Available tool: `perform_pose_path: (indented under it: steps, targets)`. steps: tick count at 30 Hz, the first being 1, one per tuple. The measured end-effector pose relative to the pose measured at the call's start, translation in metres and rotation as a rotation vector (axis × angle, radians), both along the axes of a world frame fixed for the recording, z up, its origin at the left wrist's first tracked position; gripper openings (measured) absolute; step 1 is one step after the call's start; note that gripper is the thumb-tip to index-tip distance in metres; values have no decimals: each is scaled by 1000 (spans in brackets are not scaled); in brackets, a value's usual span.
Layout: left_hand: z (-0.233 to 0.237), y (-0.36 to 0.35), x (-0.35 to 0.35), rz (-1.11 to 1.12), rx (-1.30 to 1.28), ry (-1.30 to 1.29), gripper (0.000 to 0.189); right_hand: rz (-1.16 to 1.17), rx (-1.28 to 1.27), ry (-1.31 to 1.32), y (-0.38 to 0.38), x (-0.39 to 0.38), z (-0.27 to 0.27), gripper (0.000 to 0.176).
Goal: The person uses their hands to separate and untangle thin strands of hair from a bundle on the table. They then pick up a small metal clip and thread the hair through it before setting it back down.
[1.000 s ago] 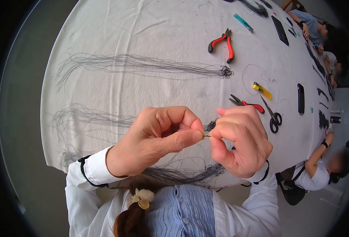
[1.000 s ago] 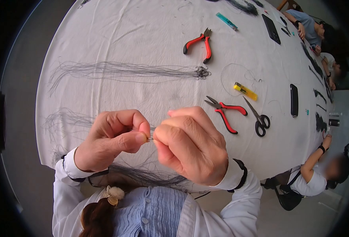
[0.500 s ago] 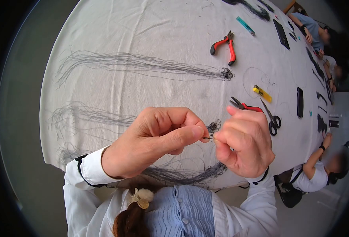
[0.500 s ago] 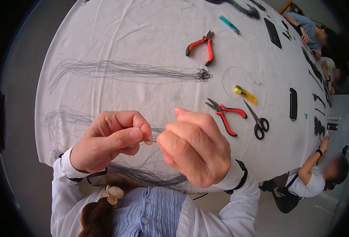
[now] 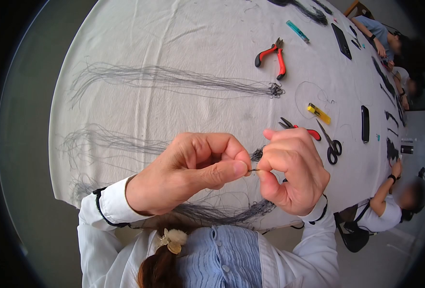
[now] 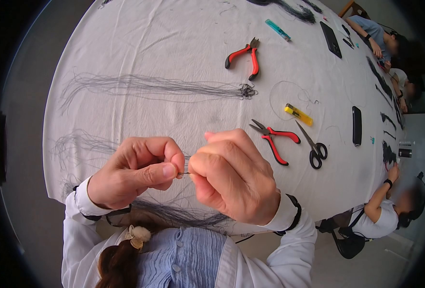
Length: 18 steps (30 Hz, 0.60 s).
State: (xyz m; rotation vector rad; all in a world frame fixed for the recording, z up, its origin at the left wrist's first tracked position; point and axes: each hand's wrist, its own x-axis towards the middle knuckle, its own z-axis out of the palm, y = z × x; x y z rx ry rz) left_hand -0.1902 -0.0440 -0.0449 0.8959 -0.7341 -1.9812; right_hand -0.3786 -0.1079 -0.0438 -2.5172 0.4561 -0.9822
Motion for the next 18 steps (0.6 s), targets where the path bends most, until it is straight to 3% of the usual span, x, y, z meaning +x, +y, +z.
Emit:
perform_pose_path:
  steps: [1, 13, 16, 18]
  targets:
    - [0, 0, 0, 0, 0, 0, 17, 0, 5, -2, -1, -1, -2, 10]
    - [2, 0, 0, -43, 57, 97, 16, 39, 50, -29, 1, 0, 1, 14]
    - [6, -1, -1, 25, -49, -75, 12, 14, 145, -30, -1, -1, 0, 13]
    - [8, -1, 0, 148, -282, -392, 8, 3, 222, -25, -1, -3, 0, 12]
